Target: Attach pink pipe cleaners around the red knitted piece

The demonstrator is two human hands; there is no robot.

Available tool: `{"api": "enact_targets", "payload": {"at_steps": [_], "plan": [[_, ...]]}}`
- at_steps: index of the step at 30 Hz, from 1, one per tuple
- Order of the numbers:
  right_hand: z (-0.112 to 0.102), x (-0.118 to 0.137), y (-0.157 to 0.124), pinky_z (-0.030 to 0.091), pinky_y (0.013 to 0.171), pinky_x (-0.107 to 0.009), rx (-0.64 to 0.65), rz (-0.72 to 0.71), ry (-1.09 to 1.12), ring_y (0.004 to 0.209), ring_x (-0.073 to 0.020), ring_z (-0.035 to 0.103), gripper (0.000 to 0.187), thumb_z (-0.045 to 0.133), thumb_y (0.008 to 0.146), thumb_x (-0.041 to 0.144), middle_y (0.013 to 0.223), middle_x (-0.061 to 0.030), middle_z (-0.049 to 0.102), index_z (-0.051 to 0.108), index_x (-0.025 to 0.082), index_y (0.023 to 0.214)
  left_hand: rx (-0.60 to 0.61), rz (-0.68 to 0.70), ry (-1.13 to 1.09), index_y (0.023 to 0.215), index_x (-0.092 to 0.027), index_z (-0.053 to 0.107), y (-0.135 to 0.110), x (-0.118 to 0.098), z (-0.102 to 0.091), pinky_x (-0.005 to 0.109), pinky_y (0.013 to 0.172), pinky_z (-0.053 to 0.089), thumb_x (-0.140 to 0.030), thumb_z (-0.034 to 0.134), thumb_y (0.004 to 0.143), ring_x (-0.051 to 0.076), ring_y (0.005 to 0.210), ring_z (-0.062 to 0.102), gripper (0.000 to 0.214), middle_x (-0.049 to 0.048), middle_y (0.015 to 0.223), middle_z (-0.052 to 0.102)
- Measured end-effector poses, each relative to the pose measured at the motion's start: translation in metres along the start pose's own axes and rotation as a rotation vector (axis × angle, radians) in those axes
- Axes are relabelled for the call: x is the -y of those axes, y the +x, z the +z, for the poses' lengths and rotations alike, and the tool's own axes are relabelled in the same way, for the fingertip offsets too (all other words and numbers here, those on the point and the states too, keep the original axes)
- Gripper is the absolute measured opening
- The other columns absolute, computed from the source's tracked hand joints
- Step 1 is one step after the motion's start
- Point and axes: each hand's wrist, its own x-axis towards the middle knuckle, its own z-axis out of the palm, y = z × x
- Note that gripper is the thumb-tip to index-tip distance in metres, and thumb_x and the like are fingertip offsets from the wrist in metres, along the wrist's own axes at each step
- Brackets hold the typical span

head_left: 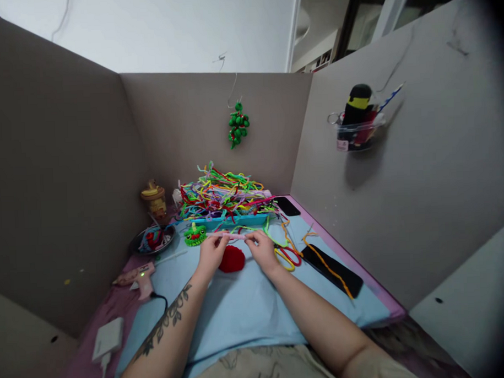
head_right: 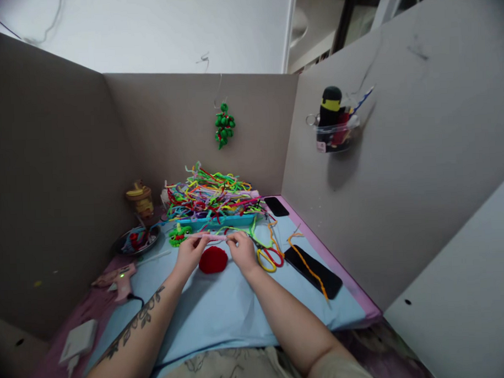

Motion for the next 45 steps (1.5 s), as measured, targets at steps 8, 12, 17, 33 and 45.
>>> {"api": "enact_targets", "payload": {"at_steps": [8,12,17,33,45], "plan": [[0.001,-0.003,0.0,0.044,0.07,-0.029,-0.038,-0.005,-0.007,0.073,-0.0169,0.055,0.011,0.054,0.073,0.015,0.072,-0.0022,0.059,0.063,0.02,0.07,-0.003,0.057,0.134,0.067,-0.015,0.069,-0.002,-0.003,0.0,0.027,0.063,0.044,-0.039,0.051,0.08,0.018,0.067,0.06,0.033,0.0041,0.068,0.069],[0.003,-0.001,-0.001,0.045,0.069,-0.028,0.026,0.018,0.003,0.073,-0.0167,0.055,0.01,0.054,0.074,0.016,0.076,-0.0028,0.059,0.064,0.02,0.075,-0.003,0.096,0.104,0.075,-0.015,0.07,-0.001,0.001,0.0,0.029,0.071,0.046,-0.036,0.048,0.082,0.02,0.08,0.062,0.031,0.0064,0.084,0.07],[0.009,-0.001,-0.002,0.045,0.072,-0.029,0.182,0.024,0.001,0.078,-0.0177,0.057,0.019,0.048,0.081,0.019,0.083,-0.005,0.063,0.066,0.02,0.087,-0.037,0.125,0.089,0.082,-0.016,0.068,0.002,0.008,-0.001,0.032,0.079,0.046,-0.034,0.046,0.084,0.021,0.087,0.061,0.029,0.0091,0.091,0.068],[0.002,-0.002,0.0,0.043,0.071,-0.029,0.023,0.018,-0.052,0.076,-0.0183,0.055,0.017,0.047,0.081,0.021,0.078,-0.0044,0.063,0.064,0.019,0.08,-0.048,-0.053,-0.06,0.086,-0.012,0.066,0.002,0.002,-0.001,0.027,0.065,0.046,-0.039,0.058,0.074,0.018,0.069,0.061,0.031,0.0065,0.078,0.069],[0.002,-0.002,0.0,0.043,0.072,-0.028,-0.053,0.007,0.007,0.077,-0.0166,0.054,0.009,0.054,0.073,0.013,0.076,-0.0019,0.057,0.06,0.019,0.07,-0.06,-0.003,0.045,0.084,-0.013,0.067,-0.001,0.0,-0.002,0.026,0.065,0.046,-0.039,0.054,0.077,0.017,0.07,0.061,0.03,0.0059,0.078,0.069]]}}
